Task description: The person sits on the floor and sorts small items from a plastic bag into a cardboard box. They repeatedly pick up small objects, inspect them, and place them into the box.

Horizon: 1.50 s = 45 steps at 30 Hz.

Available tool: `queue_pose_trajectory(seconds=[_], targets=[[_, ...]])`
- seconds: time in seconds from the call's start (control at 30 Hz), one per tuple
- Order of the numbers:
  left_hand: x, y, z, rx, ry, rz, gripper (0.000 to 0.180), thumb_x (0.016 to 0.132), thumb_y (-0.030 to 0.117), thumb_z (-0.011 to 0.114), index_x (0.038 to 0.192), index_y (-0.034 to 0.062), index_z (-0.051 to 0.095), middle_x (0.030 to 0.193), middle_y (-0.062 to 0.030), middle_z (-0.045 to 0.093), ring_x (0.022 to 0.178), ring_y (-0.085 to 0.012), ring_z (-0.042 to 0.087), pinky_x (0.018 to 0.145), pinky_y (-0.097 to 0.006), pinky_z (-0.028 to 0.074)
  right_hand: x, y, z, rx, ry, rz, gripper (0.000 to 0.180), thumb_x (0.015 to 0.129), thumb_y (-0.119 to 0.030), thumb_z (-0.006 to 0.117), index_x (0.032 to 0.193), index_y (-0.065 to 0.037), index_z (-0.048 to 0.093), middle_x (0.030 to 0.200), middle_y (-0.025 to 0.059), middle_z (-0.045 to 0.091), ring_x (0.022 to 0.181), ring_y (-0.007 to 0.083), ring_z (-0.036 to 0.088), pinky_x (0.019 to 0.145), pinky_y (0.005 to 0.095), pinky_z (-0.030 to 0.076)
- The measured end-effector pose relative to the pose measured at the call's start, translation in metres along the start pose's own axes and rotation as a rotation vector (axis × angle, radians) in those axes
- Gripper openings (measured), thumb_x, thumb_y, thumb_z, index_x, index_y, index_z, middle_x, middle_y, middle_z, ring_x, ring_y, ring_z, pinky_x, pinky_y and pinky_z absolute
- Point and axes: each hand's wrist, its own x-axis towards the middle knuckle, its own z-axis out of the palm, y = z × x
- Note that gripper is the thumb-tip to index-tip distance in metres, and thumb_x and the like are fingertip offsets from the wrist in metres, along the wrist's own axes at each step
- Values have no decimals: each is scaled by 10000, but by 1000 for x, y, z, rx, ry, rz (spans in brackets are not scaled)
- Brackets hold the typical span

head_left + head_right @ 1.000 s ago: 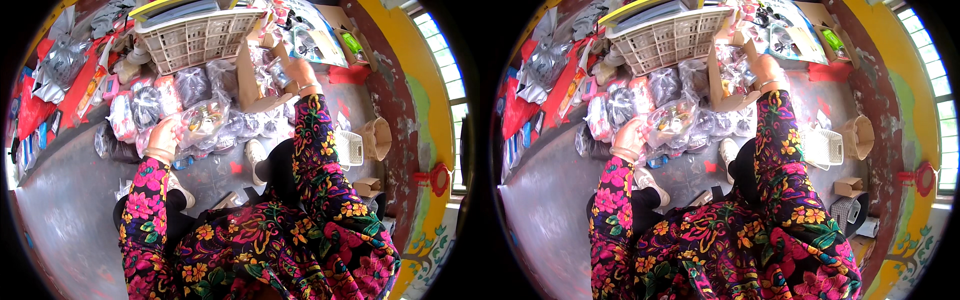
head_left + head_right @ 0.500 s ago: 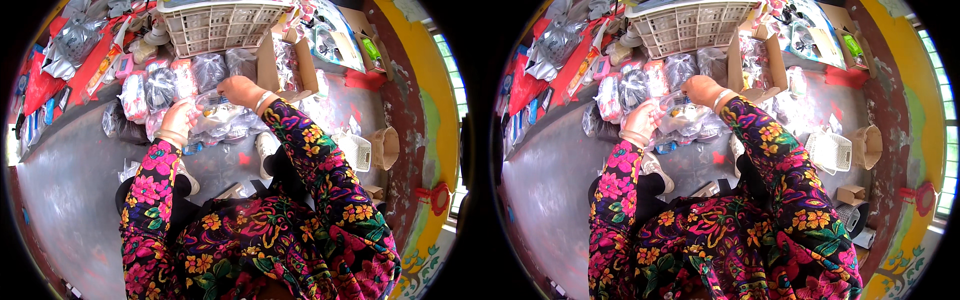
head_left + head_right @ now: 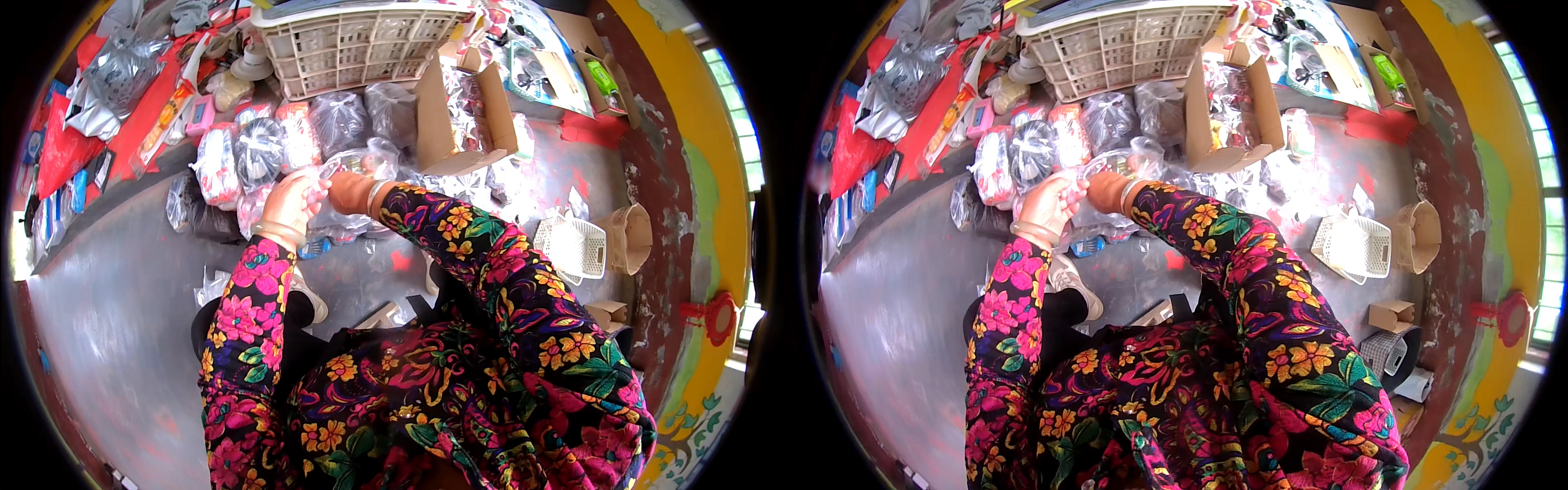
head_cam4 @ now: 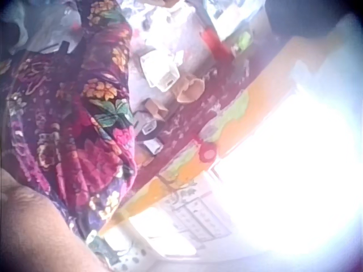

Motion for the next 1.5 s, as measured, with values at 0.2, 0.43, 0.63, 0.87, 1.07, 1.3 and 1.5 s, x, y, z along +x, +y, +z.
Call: queue_pose_trajectory(seconds=[0.2, 0.43, 0.63, 0.87, 1.07, 1.3, 1.5], targets=[[8, -4, -6, -65, 46, -10, 211, 824, 159, 488, 1028, 106, 503, 879, -65, 608, 767, -158, 570, 627, -273, 416, -19, 19, -30, -118, 209, -97, 190, 723, -138, 501, 851, -72, 625, 818, 139, 615, 802, 289, 591, 716, 328, 462], [7, -4, -5, -30, 29, -13, 282, 826, 158, 453, 1099, 88, 460, 875, -56, 611, 752, -130, 558, 627, -269, 402, -105, 120, -120, 808, 1046, 381, 172, 668, -175, 588, 801, -92, 660, 727, 101, 632, 680, 233, 609, 659, 316, 475], [2, -1, -2, -1, 8, -3, 229, 839, 167, 443, 1048, 96, 503, 862, -49, 610, 740, -122, 554, 618, -263, 402, -105, 228, -68, 341, 1065, 977, 452, 565, -293, 722, 916, -31, 610, 807, 113, 624, 732, 187, 600, 653, 284, 468], [4, -3, -4, 12, 11, 11, 235, 840, 171, 444, 1051, 88, 508, 860, -51, 610, 745, -129, 556, 615, -265, 401, -87, 220, -63, 471, 1019, 887, 399, 556, -252, 740, 859, -20, 625, 785, 87, 617, 687, 162, 585, 638, 265, 458], [3, 0, 2, -8, -18, 4, 244, 825, 156, 483, 1046, 54, 499, 859, -77, 614, 743, -154, 567, 618, -261, 424, -91, 244, -54, 445, 1011, 651, 192, 626, -188, 701, 683, -36, 600, 602, 21, 535, 559, 102, 491, 532, 254, 402], [4, -2, 0, 18, 6, 4, 245, 844, 178, 431, 1060, 91, 509, 867, -45, 607, 739, -121, 547, 622, -262, 392, -125, 207, -82, 684, 1171, 561, 182, 661, -145, 672, 596, -52, 531, 539, -25, 470, 499, 81, 424, 459, 260, 341], [4, -2, -5, 13, 0, 10, 251, 832, 168, 465, 1068, 87, 490, 874, -62, 612, 766, -144, 564, 636, -262, 417, -139, 160, -119, 1003, 1208, 346, 72, 765, -127, 584, 768, -55, 579, 584, -34, 472, 478, 61, 398, 442, 216, 299]])
